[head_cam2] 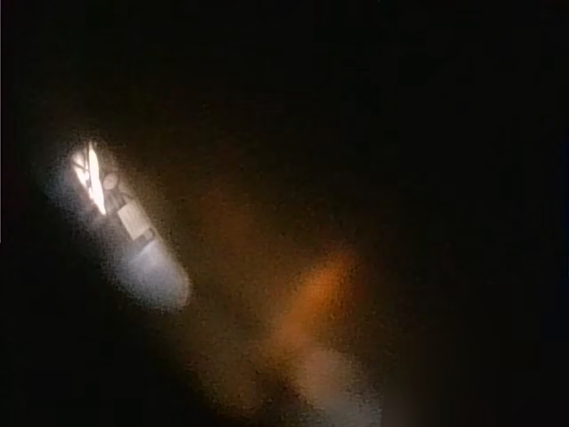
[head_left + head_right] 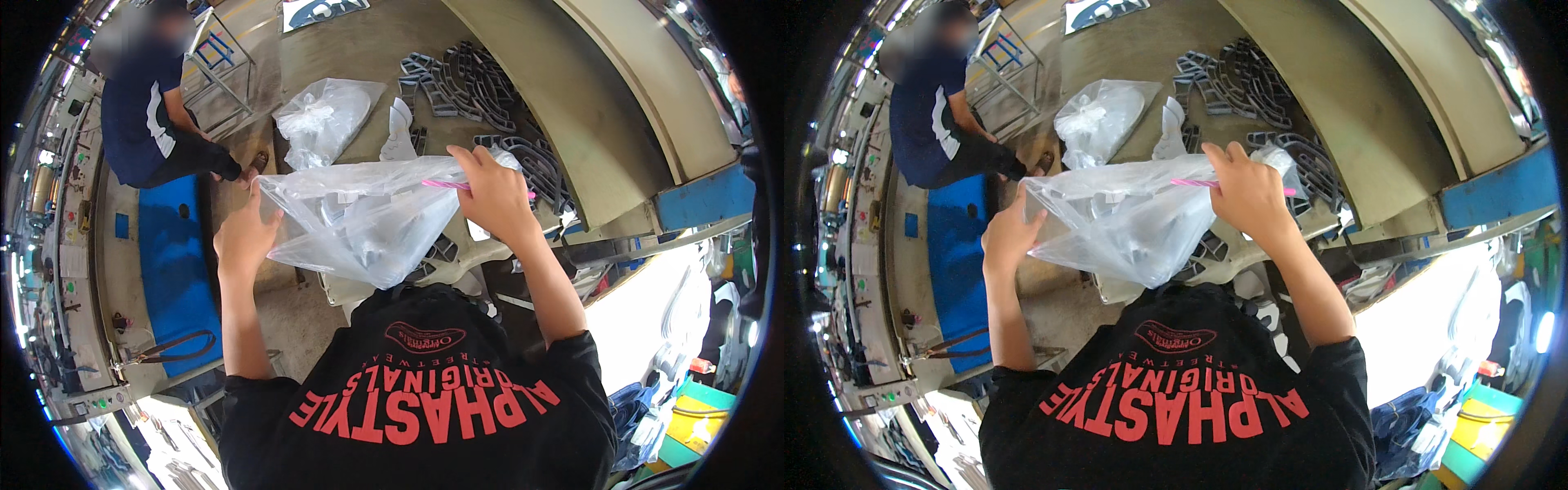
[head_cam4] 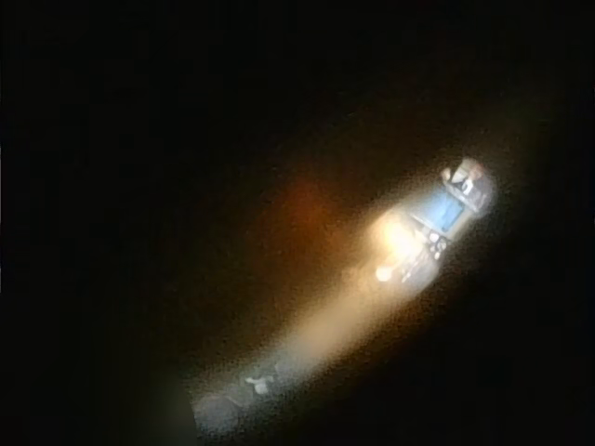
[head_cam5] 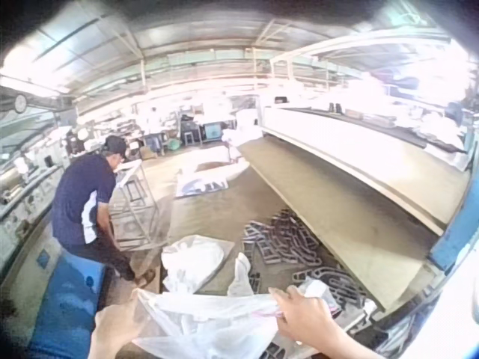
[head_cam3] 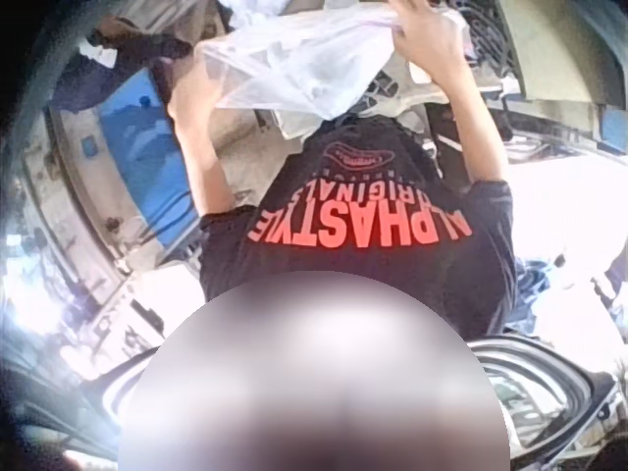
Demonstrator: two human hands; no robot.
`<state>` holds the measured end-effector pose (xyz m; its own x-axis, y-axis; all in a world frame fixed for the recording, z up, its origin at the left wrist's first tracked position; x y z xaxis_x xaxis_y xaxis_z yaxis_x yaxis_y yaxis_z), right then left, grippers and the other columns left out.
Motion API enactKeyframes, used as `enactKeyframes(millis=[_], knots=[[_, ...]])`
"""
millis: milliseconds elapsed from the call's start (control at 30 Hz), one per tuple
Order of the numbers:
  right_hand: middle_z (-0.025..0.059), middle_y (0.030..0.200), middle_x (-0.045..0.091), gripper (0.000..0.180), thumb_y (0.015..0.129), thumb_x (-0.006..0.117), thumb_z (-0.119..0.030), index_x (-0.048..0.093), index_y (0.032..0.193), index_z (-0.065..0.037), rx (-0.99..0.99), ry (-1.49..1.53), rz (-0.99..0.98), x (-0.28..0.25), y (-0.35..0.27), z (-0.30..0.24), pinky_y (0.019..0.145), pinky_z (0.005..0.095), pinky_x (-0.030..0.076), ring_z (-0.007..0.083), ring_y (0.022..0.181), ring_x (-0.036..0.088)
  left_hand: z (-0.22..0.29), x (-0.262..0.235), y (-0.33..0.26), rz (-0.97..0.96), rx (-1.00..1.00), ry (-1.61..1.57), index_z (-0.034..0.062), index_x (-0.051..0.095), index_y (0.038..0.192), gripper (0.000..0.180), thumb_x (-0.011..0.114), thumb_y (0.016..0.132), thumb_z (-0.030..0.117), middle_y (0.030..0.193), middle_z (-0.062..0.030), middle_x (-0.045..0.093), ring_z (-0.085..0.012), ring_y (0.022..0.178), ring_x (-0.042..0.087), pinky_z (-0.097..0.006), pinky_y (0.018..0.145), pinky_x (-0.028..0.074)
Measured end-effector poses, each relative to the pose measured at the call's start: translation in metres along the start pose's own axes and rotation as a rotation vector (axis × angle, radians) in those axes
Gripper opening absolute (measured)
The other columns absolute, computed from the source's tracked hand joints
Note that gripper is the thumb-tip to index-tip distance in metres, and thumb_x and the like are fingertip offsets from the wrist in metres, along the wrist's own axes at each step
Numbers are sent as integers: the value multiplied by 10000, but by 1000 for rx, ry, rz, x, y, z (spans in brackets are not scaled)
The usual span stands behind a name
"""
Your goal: The person writes on small white tags with a pink pen, then places the tags and gray plastic parts into a clear plastic bag. They tie the bag and move it to a nearby table, then pick up a stack of white parts and place them on the table.
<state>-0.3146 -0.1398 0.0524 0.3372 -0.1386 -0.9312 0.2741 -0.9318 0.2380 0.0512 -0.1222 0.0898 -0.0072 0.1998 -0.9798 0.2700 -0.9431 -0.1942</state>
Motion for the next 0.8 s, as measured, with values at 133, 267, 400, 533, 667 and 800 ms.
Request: enactKeyframes(millis=[133,267,400,533,667,800], knots=[[136,966,634,405,797,655,-62,634,1200,-90,99,346,376,2,-19,22,634,412,527,324,752,673,25,-3,-24,139,163,-170,181,578,1410,475,620,954,306,1014,-155,738,-387,964,698,-469,821,542],[208,845,694,190,893,603,-106,684,1043,-22,561,380,370,79,-50,71,742,428,537,382,811,699,58,44,-17,134,694,-394,147,673,1291,373,594,928,108,974,-146,736,-363,925,697,-442,822,535],[262,1154,645,562,944,588,-482,573,1143,43,704,-78,-293,175,-106,90,787,516,583,437,896,710,77,85,-15,-850,1014,-607,56,726,1115,323,519,874,-7,928,-159,734,-254,883,713,-382,818,536],[217,1240,543,540,917,657,-429,540,1166,35,709,-105,-198,223,-137,93,683,498,590,402,828,715,90,92,-5,-732,832,-716,6,711,1075,248,534,903,-16,932,-127,740,-183,848,705,-329,781,542],[167,1206,514,500,896,701,-381,532,1147,16,719,-90,-121,232,-142,96,626,485,583,380,782,711,102,85,10,-241,727,-701,14,686,1139,256,567,915,-22,915,-134,719,-214,830,704,-338,747,546],[154,1183,523,505,886,706,-414,542,1119,3,693,-78,-93,228,-141,97,624,477,581,371,779,711,108,85,13,-62,761,-705,27,685,1158,258,583,924,-14,990,-148,716,-249,906,707,-350,776,559]])
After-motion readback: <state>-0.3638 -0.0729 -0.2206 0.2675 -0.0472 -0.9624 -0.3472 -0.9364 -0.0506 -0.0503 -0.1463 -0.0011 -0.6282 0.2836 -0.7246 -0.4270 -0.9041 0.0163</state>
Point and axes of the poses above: each hand's wrist, its own y-axis towards the middle knuckle, its own x-axis out of the palm, z = x × y, the point moved 1 cm from there along y, towards the middle knuckle
